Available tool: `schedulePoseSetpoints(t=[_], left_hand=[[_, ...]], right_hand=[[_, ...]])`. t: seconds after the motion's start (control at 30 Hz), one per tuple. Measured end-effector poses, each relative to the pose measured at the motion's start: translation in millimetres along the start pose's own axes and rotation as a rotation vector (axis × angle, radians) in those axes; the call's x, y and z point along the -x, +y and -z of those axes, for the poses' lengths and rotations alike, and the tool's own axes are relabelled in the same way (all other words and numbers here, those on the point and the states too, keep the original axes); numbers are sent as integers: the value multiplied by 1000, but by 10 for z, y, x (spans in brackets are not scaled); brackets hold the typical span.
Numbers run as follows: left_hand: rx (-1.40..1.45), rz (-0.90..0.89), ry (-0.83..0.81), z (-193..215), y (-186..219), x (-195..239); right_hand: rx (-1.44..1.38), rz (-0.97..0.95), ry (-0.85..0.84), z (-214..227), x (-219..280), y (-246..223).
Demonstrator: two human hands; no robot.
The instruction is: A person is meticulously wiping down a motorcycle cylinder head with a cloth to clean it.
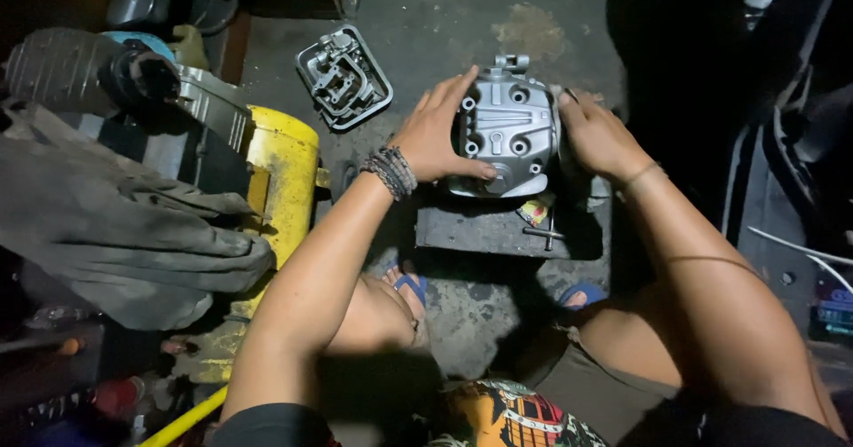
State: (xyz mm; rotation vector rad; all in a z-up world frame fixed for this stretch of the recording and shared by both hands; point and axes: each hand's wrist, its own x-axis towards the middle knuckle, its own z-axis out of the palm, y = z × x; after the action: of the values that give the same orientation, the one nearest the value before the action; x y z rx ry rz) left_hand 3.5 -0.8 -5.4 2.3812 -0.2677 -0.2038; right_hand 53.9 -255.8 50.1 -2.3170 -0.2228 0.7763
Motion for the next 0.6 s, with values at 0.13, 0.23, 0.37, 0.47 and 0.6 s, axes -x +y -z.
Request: schedulePoseSetpoints(t=[0.13,0.23,0.37,0.47,0.6], left_hand=[[-21,-3,12,-22,-33,20],[-16,-4,21,-23,-37,22],[-25,1,15,-23,-36,15],[-29,0,7,3,5,34],[-36,-4,8,12,9,30]], right_hand=[[37,59,56,-52,-223,119],[34,73,90,-92,-163,85],[81,73,145,-148,158,9],[79,78,184,-220,298,25],[28,99,209,-225,230,82]])
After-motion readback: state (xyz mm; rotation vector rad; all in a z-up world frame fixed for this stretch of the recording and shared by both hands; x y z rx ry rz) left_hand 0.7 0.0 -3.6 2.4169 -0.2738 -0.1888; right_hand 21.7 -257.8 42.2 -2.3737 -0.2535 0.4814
